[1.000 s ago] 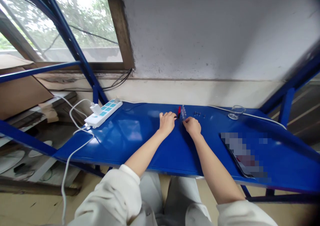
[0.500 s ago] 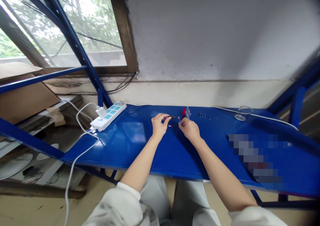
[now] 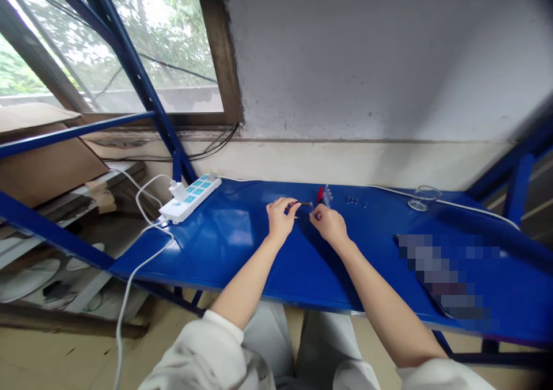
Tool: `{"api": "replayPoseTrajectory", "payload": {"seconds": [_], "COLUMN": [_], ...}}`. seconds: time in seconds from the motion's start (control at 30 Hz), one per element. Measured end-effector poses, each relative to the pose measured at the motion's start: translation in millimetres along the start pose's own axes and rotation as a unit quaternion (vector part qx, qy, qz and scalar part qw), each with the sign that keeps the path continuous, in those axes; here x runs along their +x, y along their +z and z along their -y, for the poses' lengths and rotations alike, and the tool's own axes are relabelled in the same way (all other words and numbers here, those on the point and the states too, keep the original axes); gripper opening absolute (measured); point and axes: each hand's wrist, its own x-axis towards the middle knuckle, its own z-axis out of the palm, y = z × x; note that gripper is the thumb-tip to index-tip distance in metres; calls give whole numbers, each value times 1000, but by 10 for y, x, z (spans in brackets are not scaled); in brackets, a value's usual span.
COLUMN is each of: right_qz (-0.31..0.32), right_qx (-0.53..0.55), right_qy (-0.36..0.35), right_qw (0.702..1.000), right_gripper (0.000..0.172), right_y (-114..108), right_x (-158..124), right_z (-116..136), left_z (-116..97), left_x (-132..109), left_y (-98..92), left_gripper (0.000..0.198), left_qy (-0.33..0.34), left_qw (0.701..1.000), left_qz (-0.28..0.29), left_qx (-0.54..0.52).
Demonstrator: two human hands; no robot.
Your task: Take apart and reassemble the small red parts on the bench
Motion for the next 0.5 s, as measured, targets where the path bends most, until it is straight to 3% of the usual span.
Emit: {"api": "replayPoseTrajectory", "payload": {"seconds": [0.5], "right_qz": [24], "right_qx": [-46], "right_qy": [-6], "right_qw": [999], "right_gripper": [11], "right_y": [-18], "right_x": [-3], "right_z": [23], "left_z": [43], "left_x": [-17], "left_y": [36], "left_gripper": [15], "left_qy": [20], "left_qw": [1000], "left_qz": [10], "left_qx": [-14]}}
